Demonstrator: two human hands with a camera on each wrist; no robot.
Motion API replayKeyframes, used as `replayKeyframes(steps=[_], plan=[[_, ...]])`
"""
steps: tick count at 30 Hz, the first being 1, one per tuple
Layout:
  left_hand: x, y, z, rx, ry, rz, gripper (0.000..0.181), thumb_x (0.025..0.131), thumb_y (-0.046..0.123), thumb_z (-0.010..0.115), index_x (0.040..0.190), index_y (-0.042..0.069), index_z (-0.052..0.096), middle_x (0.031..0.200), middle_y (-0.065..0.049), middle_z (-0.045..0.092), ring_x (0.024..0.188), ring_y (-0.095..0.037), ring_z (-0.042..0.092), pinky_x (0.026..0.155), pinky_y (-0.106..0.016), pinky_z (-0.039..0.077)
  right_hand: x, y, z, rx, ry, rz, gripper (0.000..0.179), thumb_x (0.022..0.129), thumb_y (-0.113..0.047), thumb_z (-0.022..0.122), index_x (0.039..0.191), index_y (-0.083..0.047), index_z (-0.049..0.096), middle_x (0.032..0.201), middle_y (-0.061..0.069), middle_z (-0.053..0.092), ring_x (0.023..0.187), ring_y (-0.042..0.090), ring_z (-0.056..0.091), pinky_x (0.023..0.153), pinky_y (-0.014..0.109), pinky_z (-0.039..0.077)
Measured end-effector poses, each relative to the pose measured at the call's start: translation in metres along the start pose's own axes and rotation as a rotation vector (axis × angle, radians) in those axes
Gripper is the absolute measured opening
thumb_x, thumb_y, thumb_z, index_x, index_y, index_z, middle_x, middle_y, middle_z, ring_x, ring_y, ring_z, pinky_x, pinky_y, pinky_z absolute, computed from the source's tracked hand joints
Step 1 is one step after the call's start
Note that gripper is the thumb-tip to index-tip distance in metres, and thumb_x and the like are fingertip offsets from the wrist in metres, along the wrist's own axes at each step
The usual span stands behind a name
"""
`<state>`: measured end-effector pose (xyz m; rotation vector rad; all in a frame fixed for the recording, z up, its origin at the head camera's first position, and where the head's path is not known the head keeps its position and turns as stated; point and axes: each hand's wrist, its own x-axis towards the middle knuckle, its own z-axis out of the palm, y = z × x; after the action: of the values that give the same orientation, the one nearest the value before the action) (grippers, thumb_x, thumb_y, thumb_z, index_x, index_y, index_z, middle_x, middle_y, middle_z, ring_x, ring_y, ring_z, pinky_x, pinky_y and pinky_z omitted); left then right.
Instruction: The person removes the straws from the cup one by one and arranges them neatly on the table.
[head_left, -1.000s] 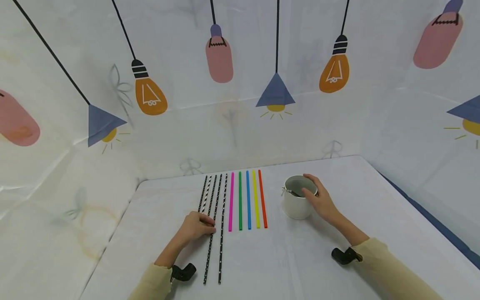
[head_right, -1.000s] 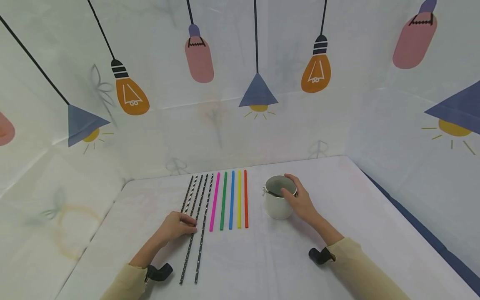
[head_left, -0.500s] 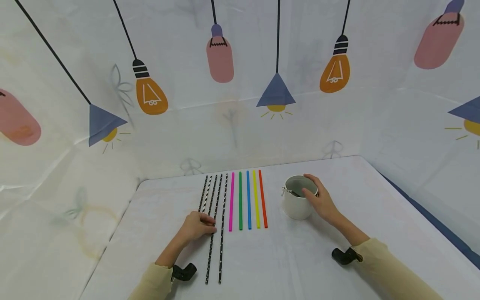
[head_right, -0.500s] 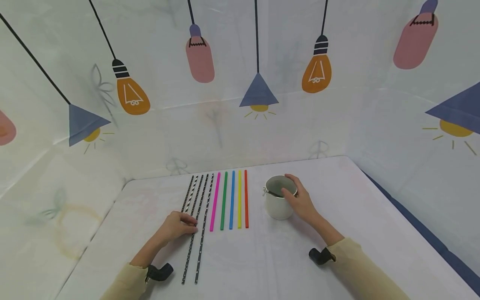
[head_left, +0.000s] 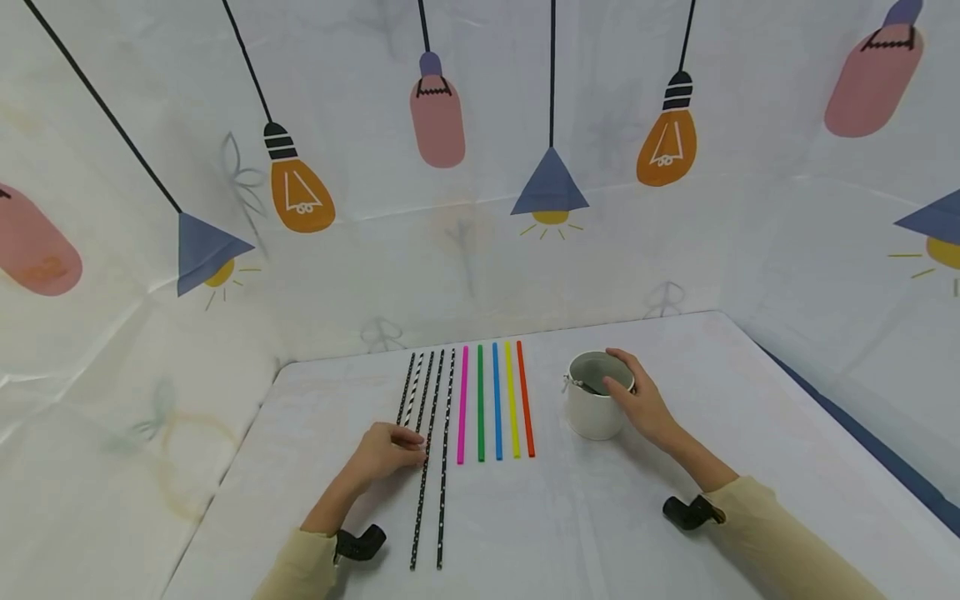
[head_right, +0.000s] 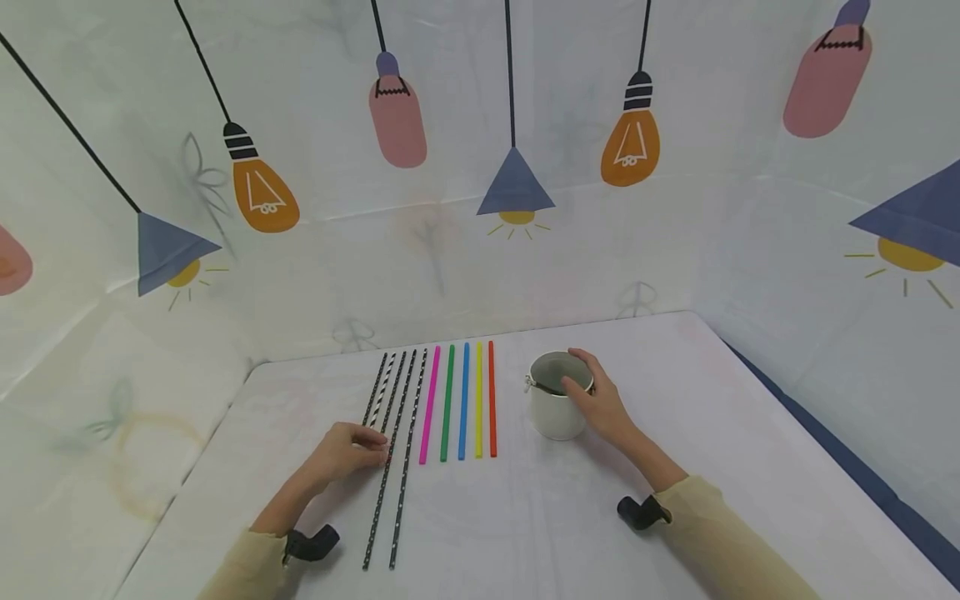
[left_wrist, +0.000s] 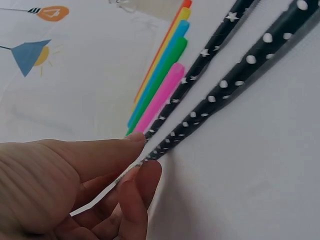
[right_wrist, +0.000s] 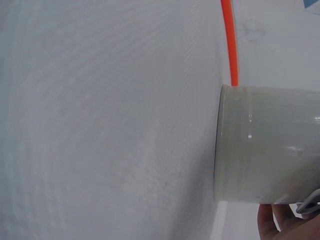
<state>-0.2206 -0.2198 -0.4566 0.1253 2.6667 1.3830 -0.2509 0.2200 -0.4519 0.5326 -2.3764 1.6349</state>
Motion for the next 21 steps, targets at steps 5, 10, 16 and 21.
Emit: replayKeyframes(steps=[5,10,16,21], plan=[[0.003,0.013,-0.007,-0.064,-0.007,0.025,0.021,0.081,0.004,0.077,0.100,-0.004,0.071,0.085,-0.008,0.065,0.071,-0.021,0.065,0.067,-0.035,0.056,0.000,0.000,0.000,-0.002,0.002,-0.005,0.053,0.102,-0.013,0.050,0.150,-0.006,0.029,0.145,0.022,0.037,0.126,0.035,0.040,0.088,0.015,0.039],[0.015,0.038,-0.003,-0.058,-0.037,0.090,0.020,0.086,0.008,0.074,0.103,-0.002,0.071,0.085,-0.006,0.066,0.070,-0.022,0.066,0.069,-0.038,0.055,0.000,-0.005,0.001,0.005,0.008,-0.016,0.053,0.102,-0.013,0.050,0.150,-0.007,0.029,0.144,0.022,0.038,0.126,0.035,0.040,0.088,0.015,0.038],[0.030,0.077,0.017,-0.031,-0.087,0.187,0.017,0.089,0.016,0.073,0.102,0.006,0.072,0.089,-0.002,0.068,0.077,-0.023,0.066,0.071,-0.042,0.055,0.003,-0.007,0.000,0.001,0.006,-0.017,0.053,0.102,-0.015,0.050,0.150,-0.009,0.029,0.145,0.021,0.037,0.127,0.036,0.040,0.090,0.018,0.039],[0.037,0.099,0.044,-0.053,-0.139,0.259,0.015,0.090,0.017,0.071,0.104,0.010,0.072,0.095,0.002,0.068,0.078,-0.017,0.065,0.072,-0.037,0.055,0.000,-0.003,0.002,-0.009,0.000,0.025,0.053,0.103,-0.017,0.050,0.151,-0.011,0.029,0.145,0.021,0.036,0.127,0.036,0.039,0.095,0.044,0.041]])
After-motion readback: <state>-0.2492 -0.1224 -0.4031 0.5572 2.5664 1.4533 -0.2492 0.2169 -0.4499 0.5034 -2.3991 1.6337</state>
